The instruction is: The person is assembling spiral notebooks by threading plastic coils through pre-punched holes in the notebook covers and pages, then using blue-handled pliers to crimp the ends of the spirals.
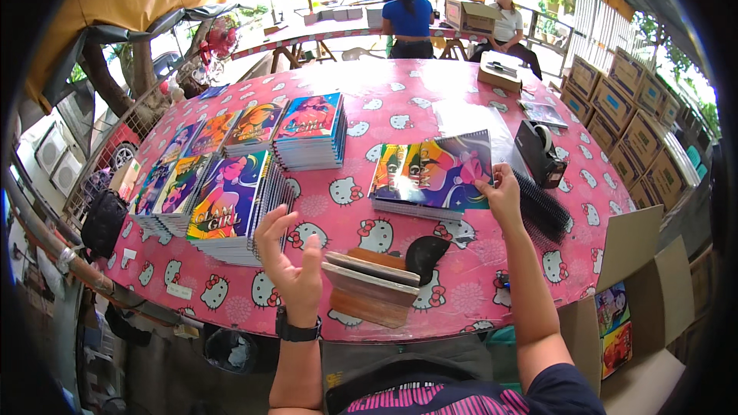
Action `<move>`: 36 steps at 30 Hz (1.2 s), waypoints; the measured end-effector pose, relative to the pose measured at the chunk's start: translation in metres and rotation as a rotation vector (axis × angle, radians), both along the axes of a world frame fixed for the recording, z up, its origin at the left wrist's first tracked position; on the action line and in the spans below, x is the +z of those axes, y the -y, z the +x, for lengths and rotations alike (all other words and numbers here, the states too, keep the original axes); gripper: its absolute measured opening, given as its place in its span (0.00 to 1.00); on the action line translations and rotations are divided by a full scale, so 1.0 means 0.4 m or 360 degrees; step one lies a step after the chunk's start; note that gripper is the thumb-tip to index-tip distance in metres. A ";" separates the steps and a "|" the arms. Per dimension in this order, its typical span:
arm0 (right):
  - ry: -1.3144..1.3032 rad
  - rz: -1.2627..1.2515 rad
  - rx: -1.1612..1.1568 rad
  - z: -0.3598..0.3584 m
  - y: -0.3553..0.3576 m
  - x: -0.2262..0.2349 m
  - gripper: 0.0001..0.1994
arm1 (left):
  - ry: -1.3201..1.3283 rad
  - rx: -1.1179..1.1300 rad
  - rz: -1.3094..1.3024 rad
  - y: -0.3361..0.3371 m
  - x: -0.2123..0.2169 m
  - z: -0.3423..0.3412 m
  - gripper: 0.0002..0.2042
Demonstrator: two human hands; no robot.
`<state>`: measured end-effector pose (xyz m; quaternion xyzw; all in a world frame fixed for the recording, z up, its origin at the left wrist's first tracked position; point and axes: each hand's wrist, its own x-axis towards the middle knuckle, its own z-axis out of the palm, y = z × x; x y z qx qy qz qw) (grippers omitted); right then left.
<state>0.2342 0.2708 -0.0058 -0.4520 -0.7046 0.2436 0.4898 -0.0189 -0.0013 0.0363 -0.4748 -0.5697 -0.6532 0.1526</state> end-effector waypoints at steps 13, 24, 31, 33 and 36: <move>-0.0703 -0.0168 0.0936 -0.044 0.477 -0.006 0.15 | 0.0753 -0.0919 -0.0298 0.010 -0.084 -0.054 0.11; -0.0532 0.0060 0.0968 -0.082 0.475 0.018 0.21 | 0.1055 -0.0979 -0.0086 0.015 -0.145 -0.064 0.20; -0.0583 -0.0395 0.1063 -0.105 0.472 0.011 0.09 | 0.1182 -0.0542 -0.0157 -0.024 -0.157 -0.032 0.20; -0.0438 0.0020 0.0940 -0.061 0.378 -0.006 0.09 | 0.1257 -0.0600 -0.0021 -0.036 -0.130 -0.001 0.15; 0.0059 -0.0085 0.0175 0.106 0.201 -0.026 0.12 | 0.1341 -0.0747 -0.0057 -0.023 -0.119 0.010 0.12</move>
